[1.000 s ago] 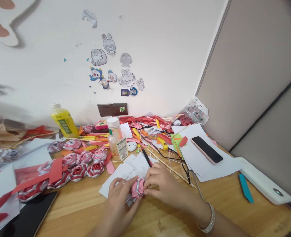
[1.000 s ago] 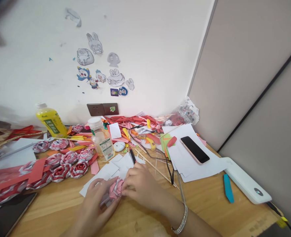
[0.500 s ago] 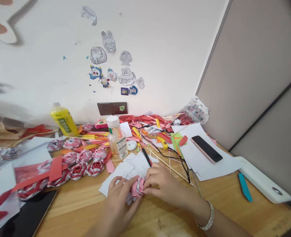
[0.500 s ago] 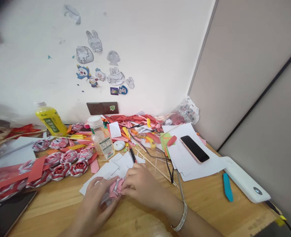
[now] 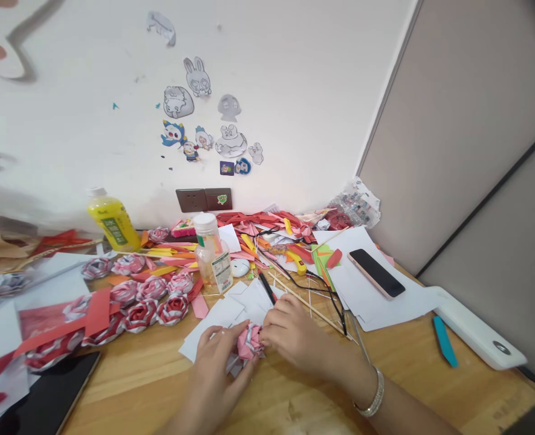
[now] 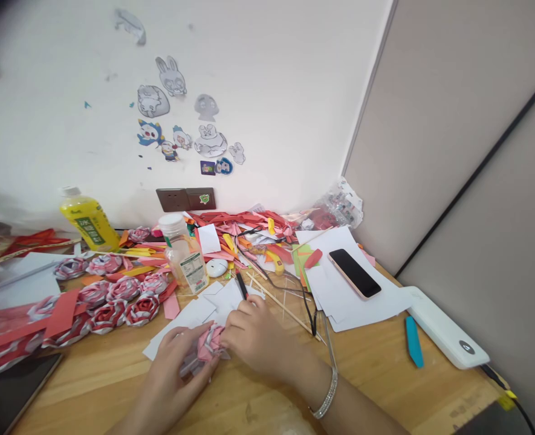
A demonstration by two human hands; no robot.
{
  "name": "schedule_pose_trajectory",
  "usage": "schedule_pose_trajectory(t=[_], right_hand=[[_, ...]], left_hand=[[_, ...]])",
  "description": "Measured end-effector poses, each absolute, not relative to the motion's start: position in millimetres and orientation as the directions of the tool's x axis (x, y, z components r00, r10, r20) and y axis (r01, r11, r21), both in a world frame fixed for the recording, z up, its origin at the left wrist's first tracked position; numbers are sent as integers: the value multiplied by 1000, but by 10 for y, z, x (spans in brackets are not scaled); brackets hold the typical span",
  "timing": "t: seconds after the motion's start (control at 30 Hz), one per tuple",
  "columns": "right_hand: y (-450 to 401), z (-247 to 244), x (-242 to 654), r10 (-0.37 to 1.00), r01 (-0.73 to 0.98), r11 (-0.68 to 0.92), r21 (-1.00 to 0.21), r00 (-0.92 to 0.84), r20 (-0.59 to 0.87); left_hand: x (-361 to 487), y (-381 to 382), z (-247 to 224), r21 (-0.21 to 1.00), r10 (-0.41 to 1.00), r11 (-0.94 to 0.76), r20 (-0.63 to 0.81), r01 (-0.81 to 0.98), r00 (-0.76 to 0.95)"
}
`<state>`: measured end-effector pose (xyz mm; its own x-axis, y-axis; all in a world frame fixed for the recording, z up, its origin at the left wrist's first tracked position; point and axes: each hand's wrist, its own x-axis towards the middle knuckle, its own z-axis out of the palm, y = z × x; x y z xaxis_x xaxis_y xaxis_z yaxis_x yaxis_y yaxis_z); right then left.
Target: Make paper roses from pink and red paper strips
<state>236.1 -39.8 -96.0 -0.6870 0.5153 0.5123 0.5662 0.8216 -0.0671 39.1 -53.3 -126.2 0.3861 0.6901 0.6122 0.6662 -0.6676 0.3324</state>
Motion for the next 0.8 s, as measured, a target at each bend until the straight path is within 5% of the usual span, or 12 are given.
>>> schedule_pose_trajectory(t=[0.3,0.57,0.8], right_hand=[[-414,-927,2321,570,560,804,-199,-631,526],[-432,-825,2344,675,573,738,-357,-623,395],[-445,-756,2372,660,584,751,-307,-656,366]], left_hand=[[386,-534,-1243,322,685,-676,607,662,404],[399,-541,-1223,300,663,-697,614,651,427],[404,-547,-1201,311,671,-687,619,657,409]])
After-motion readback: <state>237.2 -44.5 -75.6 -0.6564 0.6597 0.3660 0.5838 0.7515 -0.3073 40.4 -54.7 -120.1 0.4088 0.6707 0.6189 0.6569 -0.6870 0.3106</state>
